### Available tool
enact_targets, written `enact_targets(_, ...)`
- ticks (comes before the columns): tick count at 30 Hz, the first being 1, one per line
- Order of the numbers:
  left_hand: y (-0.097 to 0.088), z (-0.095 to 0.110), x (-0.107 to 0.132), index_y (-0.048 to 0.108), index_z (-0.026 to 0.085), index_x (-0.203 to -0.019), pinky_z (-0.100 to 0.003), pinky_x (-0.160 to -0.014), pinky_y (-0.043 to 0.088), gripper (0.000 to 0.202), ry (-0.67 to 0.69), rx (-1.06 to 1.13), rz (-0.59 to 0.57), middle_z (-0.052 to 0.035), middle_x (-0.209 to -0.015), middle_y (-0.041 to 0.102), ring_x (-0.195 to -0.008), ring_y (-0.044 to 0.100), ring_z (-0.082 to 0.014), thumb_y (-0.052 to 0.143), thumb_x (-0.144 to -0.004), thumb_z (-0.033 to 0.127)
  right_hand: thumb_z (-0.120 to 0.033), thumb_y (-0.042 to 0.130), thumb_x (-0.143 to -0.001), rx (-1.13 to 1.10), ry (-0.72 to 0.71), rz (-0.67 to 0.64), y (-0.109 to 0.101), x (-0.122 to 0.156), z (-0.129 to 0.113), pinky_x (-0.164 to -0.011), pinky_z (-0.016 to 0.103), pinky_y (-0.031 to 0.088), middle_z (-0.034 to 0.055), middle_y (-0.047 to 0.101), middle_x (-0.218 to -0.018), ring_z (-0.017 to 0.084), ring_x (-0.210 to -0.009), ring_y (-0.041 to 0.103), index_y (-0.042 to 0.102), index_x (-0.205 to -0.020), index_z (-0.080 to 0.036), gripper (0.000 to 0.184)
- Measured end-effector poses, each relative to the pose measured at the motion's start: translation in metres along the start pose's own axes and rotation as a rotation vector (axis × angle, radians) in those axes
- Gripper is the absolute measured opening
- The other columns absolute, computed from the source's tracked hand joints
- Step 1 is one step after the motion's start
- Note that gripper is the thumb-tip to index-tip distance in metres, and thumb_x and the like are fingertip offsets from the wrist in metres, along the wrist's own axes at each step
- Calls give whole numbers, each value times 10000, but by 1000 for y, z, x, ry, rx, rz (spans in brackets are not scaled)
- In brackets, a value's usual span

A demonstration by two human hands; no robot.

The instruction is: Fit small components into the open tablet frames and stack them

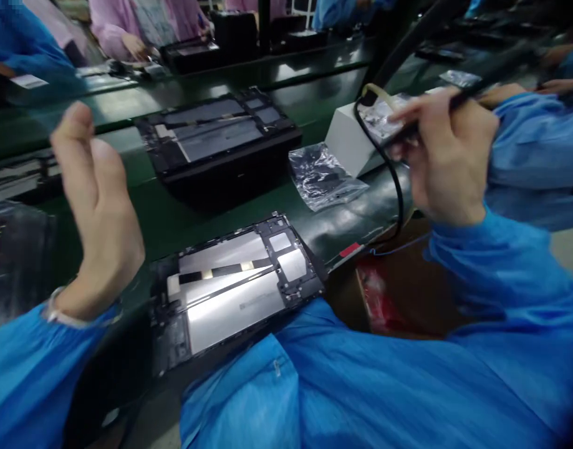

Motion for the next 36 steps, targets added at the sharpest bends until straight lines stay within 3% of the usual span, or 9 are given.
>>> enact_targets(1, 3, 19, 12, 406, 440, -1542, -442, -1346, 249, 505, 264, -149, -51, 174, -1628, 396, -1589, 289, -247, 444, -1058, 582, -470, 600, -1048, 59, -55, 24, -16, 17, -1, -574, 224, 438, 27, 672, -824, 74, -630, 582, 760, -924, -147, 381)
enact_targets(3, 33, 43, 39, 539, 325, -1472, -531, -1290, 338, 417, 653, -368, -302, 26, -1557, 519, -1510, 430, -304, 505, -1060, 379, -494, 692, -987, 113, 11, -24, -35, 46, 13, -559, 234, 468, 23, 678, -709, 93, -583, 618, 785, -898, -156, 361)
enact_targets(5, 77, 50, 60, 598, 252, -1395, -572, -1252, 366, 357, 833, -454, -603, -68, -1552, 530, -1520, 416, -331, 482, -1057, 255, -485, 755, -939, 104, 124, -95, -41, 65, 36, -576, 258, 543, 30, 712, -683, 137, -587, 678, 802, -945, -169, 319)
enact_targets(7, 124, 52, 69, 615, 203, -1359, -587, -1212, 397, 338, 910, -459, -770, -134, -1559, 511, -1524, 395, -364, 467, -1056, 235, -457, 803, -898, 66, 212, -126, -39, 73, 58, -624, 301, 616, 37, 752, -727, 181, -638, 732, 803, -995, -188, 286)
enact_targets(10, 186, 47, 66, 591, 192, -1405, -582, -1185, 414, 382, 858, -464, -929, -172, -1553, 487, -1484, 422, -377, 412, -1073, 252, -410, 847, -853, 30, 265, -135, -30, 73, 75, -670, 316, 649, 16, 768, -774, 189, -690, 753, 803, -1008, -224, 245)
enact_targets(13, 219, 38, 59, 561, 200, -1444, -525, -1087, 494, 414, 744, -476, -1046, -176, -1460, 536, -1313, 557, -330, 358, -1092, 285, -406, 821, -880, 57, 229, -158, -21, 71, 77, -694, 291, 645, 3, 763, -836, 165, -731, 743, 802, -992, -251, 192)
enact_targets(17, 224, 34, 55, 507, 204, -1477, -486, -1022, 526, 431, 656, -451, -1091, -152, -1391, 566, -1201, 582, -284, 327, -1099, 304, -399, 750, -941, 170, 145, -184, -10, 72, 77, -741, 289, 646, 28, 757, -1012, 192, -936, 740, 794, -1019, -243, 179)
enact_targets(25, 220, 44, 56, 494, 157, -1473, -489, -1019, 530, 433, 577, -507, -1135, -160, -1388, 584, -1215, 578, -293, 320, -1086, 244, -348, 728, -954, 168, 174, -165, -1, 71, 85, -770, 308, 687, 25, 740, -1026, 181, -908, 737, 789, -1036, -223, 162)
enact_targets(36, 220, 44, 59, 498, 168, -1490, -491, -1042, 534, 430, 591, -596, -1134, -147, -1449, 555, -1277, 564, -312, 351, -1092, 234, -494, 760, -924, 157, 222, -203, 2, 68, 88, -770, 314, 689, 26, 756, -1010, 183, -871, 744, 796, -1002, -229, 278)
Point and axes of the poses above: each hand's wrist, its own x-axis away from the middle knuckle, its own y-axis out of the palm, z = x × y, the point moved 5 cm from there along -x, towards the middle knuckle
